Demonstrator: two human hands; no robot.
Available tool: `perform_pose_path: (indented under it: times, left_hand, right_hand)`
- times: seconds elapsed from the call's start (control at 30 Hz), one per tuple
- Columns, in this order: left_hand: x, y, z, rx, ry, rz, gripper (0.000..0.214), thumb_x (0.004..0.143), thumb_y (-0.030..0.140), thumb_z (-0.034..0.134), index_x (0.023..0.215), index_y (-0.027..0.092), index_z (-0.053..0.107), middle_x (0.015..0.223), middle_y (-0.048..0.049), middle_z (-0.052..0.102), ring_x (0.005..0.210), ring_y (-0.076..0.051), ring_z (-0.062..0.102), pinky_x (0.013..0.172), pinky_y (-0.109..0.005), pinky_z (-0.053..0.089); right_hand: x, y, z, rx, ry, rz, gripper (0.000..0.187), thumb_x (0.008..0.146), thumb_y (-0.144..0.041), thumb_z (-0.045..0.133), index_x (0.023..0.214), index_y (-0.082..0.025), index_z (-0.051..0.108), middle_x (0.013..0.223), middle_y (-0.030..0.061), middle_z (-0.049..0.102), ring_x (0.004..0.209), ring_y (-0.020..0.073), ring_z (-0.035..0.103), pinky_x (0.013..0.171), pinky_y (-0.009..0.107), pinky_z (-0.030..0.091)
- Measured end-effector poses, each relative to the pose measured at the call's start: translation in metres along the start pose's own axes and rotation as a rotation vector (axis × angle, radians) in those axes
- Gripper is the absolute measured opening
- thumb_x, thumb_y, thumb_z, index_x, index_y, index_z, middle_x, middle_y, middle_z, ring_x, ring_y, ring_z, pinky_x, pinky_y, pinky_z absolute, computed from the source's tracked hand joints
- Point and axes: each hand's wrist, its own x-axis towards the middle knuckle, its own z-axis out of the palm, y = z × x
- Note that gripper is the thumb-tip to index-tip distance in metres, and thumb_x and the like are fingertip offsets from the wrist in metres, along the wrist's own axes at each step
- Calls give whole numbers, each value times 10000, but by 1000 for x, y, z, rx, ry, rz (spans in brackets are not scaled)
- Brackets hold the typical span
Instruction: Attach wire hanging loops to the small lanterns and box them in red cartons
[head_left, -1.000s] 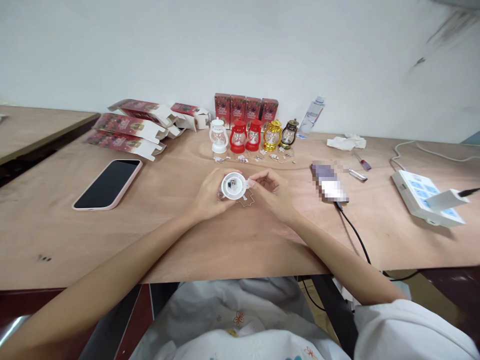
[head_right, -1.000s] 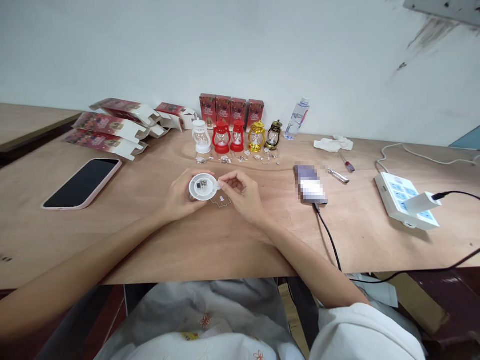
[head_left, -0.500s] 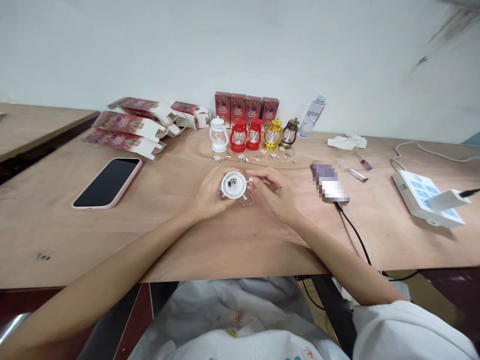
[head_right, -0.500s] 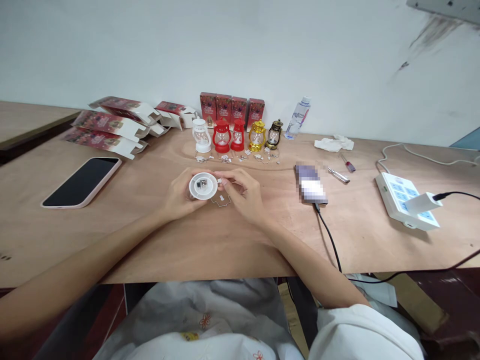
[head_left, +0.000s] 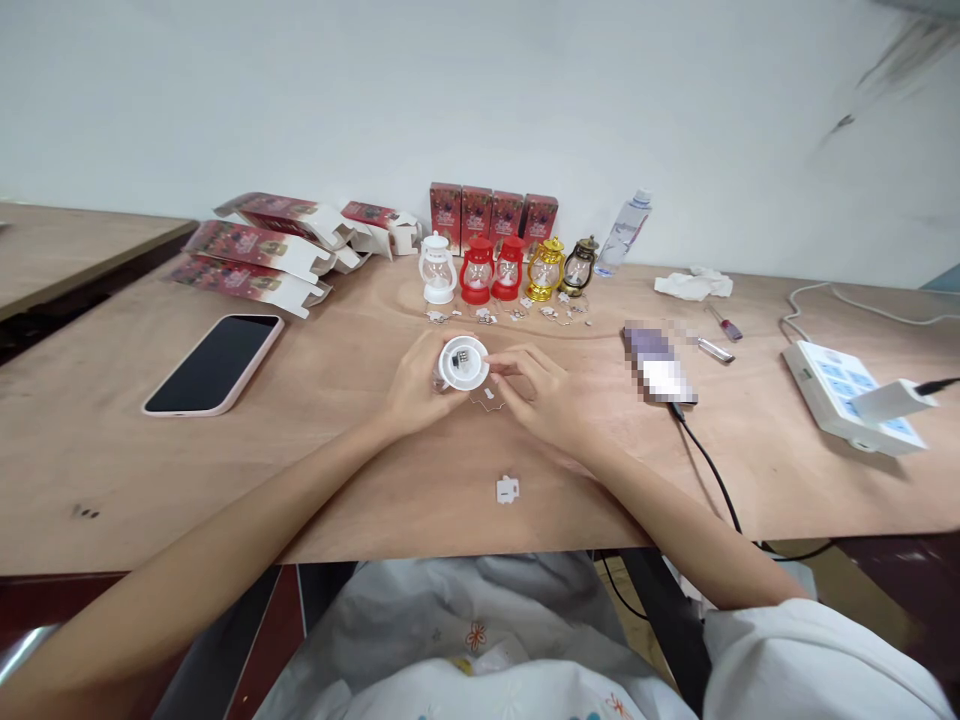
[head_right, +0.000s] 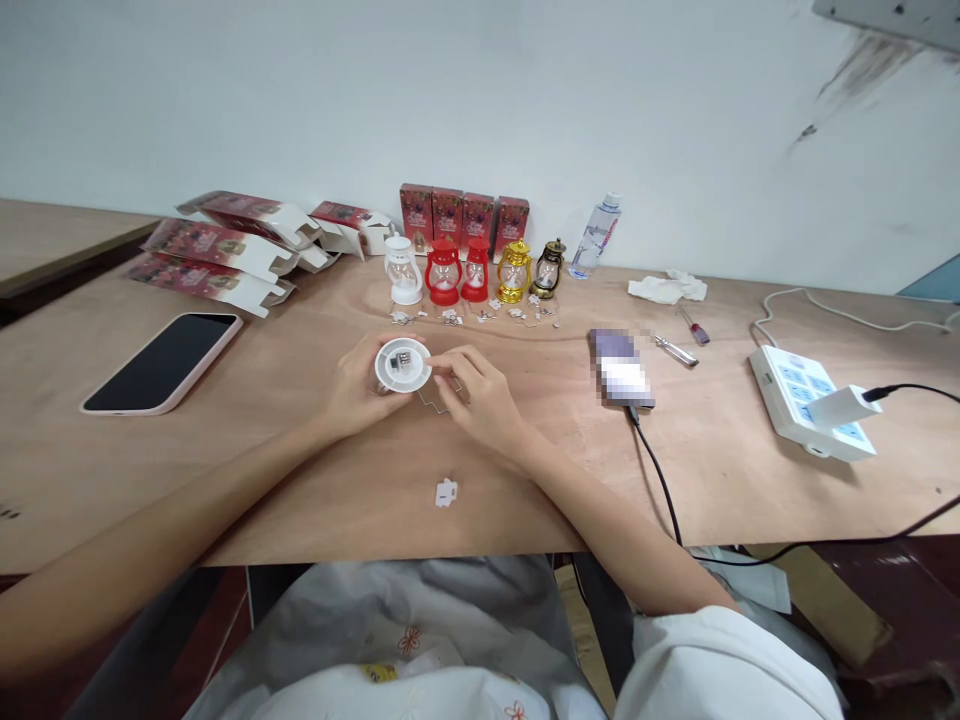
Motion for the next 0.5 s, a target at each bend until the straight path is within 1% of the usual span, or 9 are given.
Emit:
perform_pose_path:
  times: [0.1, 0.17, 0.2, 0.23, 0.27, 0.33, 0.4, 0.43, 0.5]
  left_hand:
    - [0, -1, 0, 11, 15, -28, 327, 789, 240, 633, 1093, 226, 514, 1088, -37, 662, 1004, -212, 628, 890, -384, 515]
    - [0, -2, -1, 23, 17, -46, 346, 771, 231, 638, 1095, 225, 517, 1090, -42, 662, 1005, -219, 630, 889, -391, 517]
    - [0, -2, -1, 28, 20, -49, 359, 761, 222, 641, 1099, 222, 519, 1097, -47, 661, 1008, -221, 630, 892, -395, 518]
    - [0, -2, -1, 33, 23, -47, 372, 753, 210, 641, 1105, 217, 520, 1106, -55, 659, 1014, -223, 629, 897, -398, 518]
    - [0, -3, -1, 38, 26, -44, 382, 750, 202, 640, 1112, 212, 520, 1118, -63, 658, 1023, -225, 628, 901, -399, 519]
    - [-1, -4, -1, 44, 38, -49, 380, 756, 202, 633, 1117, 212, 517, 1133, -68, 657, 1037, -228, 628, 908, -402, 519]
    - [-1, -6, 0, 48, 65, -69, 372, 758, 217, 632, 1111, 231, 514, 1132, -58, 660, 1037, -234, 632, 907, -405, 519]
    - [-1, -7, 0, 48, 77, -83, 378, 752, 225, 636, 1109, 247, 512, 1130, -49, 662, 1035, -237, 635, 906, -407, 518]
    - [-1, -7, 1, 47, 90, -105, 393, 741, 228, 637, 1108, 279, 507, 1124, -33, 664, 1029, -243, 640, 902, -410, 517]
  right_hand:
    - [1, 0, 0, 29, -49, 61, 190, 890, -192, 523, 1049, -228, 620, 938, 40, 675, 811, 156, 648, 779, 321, 543]
    - [2, 0, -3, 97, -99, 126, 125, 866, -199, 554, 966, -210, 627, 868, 24, 670, 727, 138, 626, 712, 295, 527]
    - [4, 0, -5, 153, -153, 167, 73, 854, -208, 576, 908, -201, 625, 825, 14, 663, 690, 127, 610, 679, 279, 514]
    - [5, 0, -8, 226, -235, 210, 34, 843, -225, 604, 852, -195, 618, 783, 2, 651, 659, 116, 592, 650, 262, 499]
    - [7, 0, -12, 310, -353, 249, 67, 828, -249, 640, 810, -191, 613, 749, -10, 637, 640, 107, 577, 628, 246, 486]
    - [10, 0, -18, 474, -668, 285, 159, 772, -312, 730, 787, -187, 633, 723, -24, 629, 632, 94, 567, 598, 216, 466]
    - [13, -1, -23, 559, -977, 246, 255, 675, -363, 819, 805, -196, 678, 739, -29, 644, 644, 88, 573, 580, 188, 455]
    - [14, -3, -24, 563, -1081, 213, 297, 624, -380, 852, 810, -206, 698, 752, -32, 653, 642, 83, 572, 570, 176, 449]
    - [14, -7, -23, 515, -1170, 162, 351, 557, -399, 885, 815, -226, 722, 779, -36, 660, 621, 71, 557, 553, 164, 439]
